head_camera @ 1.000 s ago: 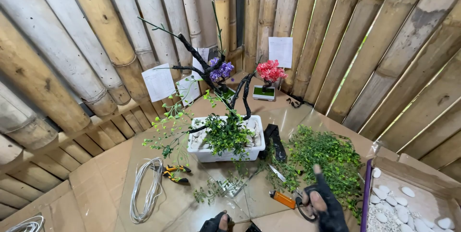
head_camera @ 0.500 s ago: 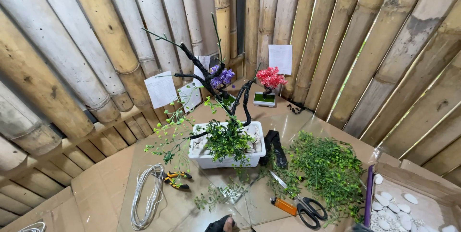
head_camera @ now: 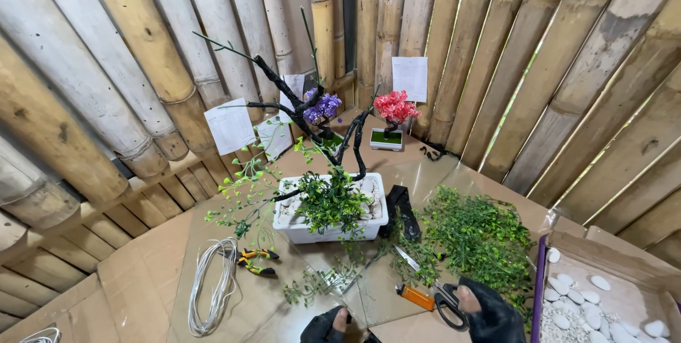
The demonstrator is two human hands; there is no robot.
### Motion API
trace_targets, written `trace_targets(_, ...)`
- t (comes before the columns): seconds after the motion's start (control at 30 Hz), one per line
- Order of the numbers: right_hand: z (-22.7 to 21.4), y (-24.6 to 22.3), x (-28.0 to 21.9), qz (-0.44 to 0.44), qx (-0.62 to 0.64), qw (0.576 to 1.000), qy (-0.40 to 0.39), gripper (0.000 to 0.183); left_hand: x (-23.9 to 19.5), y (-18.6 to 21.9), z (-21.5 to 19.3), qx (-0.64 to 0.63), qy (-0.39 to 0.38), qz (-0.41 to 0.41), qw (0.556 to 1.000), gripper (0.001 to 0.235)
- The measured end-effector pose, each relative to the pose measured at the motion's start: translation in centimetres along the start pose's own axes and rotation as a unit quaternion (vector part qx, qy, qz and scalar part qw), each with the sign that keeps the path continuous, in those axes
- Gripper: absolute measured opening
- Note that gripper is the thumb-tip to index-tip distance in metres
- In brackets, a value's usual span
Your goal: Attaching small sprigs of artificial green leaves to the branches of a decorative black tree in a white pot.
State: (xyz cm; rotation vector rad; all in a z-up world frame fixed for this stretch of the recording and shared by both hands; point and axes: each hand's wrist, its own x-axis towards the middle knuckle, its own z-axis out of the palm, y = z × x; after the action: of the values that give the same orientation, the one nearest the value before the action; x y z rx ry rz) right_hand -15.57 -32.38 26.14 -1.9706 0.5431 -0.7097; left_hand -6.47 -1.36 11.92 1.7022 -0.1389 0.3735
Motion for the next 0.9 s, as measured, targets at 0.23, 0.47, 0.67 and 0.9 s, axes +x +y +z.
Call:
trace_targets(0.23,0.1,0.8,1.0,0.090,-0.061,0.994,-0.019,0.038,5.4,10.5,1.2,0.114,-0.036,0.077,0.990,0.020)
trace_targets(0.47,-1.4,-3.9,2.8,0.007,-0.155,0.987,0.029,0.036,7.9,8.2,-0.3,0.234,-0.146,0.092,0.957,0.035)
trace_targets(0.67,-1.1,-6.9,6.8,0.013,-0.383,0.921,-0.071,0.053,6.8,8.0,-0.3,0.274,-0.246,0.030,0.929,0.040)
trace_targets(0.9,1.1,-1.0,10.1,-0.093,-0.426,0.897,-0.075,0.034,5.7,8.2,-0.2,0.218,-0.224,0.026,0.950,0.036)
